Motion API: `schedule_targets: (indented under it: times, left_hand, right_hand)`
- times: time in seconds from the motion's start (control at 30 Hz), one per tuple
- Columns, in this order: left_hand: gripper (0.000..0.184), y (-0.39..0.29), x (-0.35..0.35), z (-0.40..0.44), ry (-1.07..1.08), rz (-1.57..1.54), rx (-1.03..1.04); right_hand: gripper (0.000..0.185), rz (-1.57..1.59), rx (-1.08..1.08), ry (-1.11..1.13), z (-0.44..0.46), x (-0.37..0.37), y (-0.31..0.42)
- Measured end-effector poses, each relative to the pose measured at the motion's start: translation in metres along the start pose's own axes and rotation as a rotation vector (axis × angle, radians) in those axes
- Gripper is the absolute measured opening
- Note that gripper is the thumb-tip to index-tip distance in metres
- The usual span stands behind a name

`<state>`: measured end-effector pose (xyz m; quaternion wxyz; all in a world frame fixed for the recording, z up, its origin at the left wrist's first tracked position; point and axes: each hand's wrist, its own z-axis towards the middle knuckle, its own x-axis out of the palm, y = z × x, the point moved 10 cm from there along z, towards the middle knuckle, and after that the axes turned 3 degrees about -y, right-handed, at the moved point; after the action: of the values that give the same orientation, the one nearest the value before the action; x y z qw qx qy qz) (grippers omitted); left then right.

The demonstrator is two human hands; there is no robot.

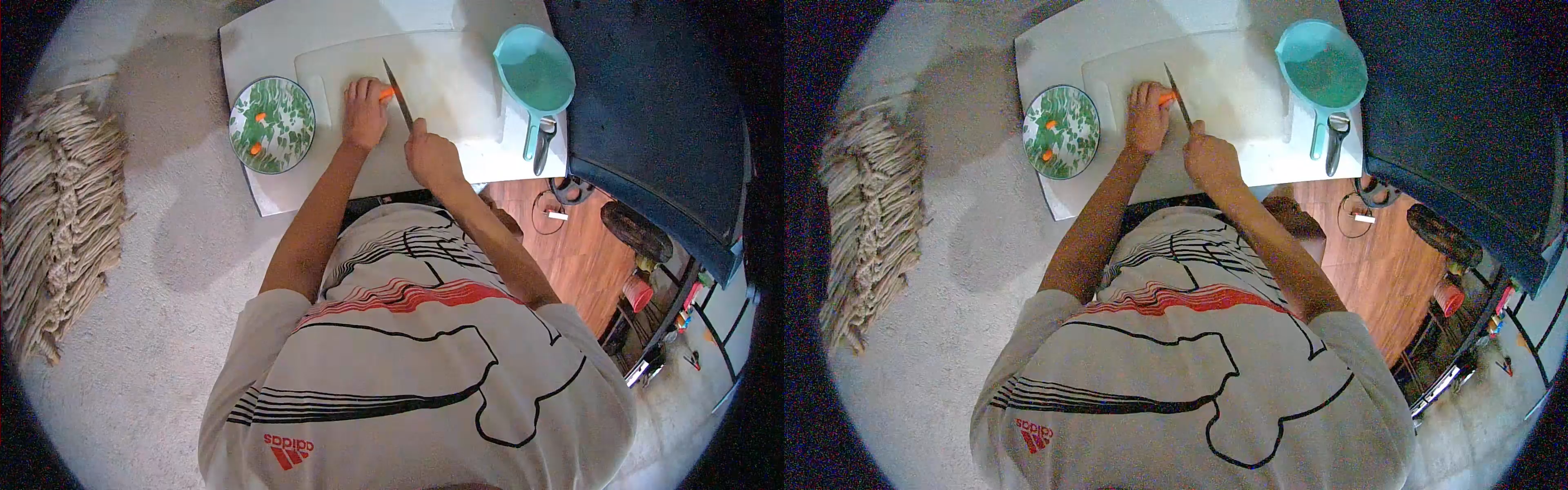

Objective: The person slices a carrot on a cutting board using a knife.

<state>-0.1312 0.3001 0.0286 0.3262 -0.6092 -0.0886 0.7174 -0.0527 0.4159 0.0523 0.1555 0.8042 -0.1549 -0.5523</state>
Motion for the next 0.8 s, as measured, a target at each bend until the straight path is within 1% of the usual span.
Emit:
schedule_targets:
  times: [0.07, 0.17, 0.3, 0.37, 0.57, 0.67, 0.8]
  left_hand:
    - [0.028, -0.002, -0.003, 0.000, 0.037, 0.008, -0.043]
    - [0.029, 0.007, 0.007, -0.004, 0.020, 0.005, -0.026]
    - [0.031, 0.004, 0.004, -0.005, 0.005, 0.036, -0.015]
    - [0.032, 0.000, 0.003, -0.005, 0.015, 0.091, 0.023]
    - [0.033, -0.001, 0.002, -0.005, 0.008, 0.096, 0.036]
    - [0.034, 0.002, 0.004, -0.004, 0.004, 0.104, -0.012]
    - [0.034, 0.007, 0.010, -0.005, 0.025, 0.082, -0.006]
  right_hand:
    - [0.022, -0.012, -0.022, -0.036, 0.002, -0.001, 0.002]
    - [0.021, -0.032, -0.007, -0.080, 0.008, -0.006, -0.004]
    - [0.022, -0.054, -0.032, -0.073, 0.009, -0.001, -0.004]
    - [0.022, -0.045, -0.049, -0.075, 0.010, 0.002, 0.000]
    - [0.022, -0.064, -0.090, -0.063, 0.012, 0.011, 0.003]
    - [0.022, -0.118, -0.082, -0.041, 0.013, 0.011, 0.007]
    - [0.022, -0.104, -0.058, 0.006, 0.016, 0.028, 0.000]
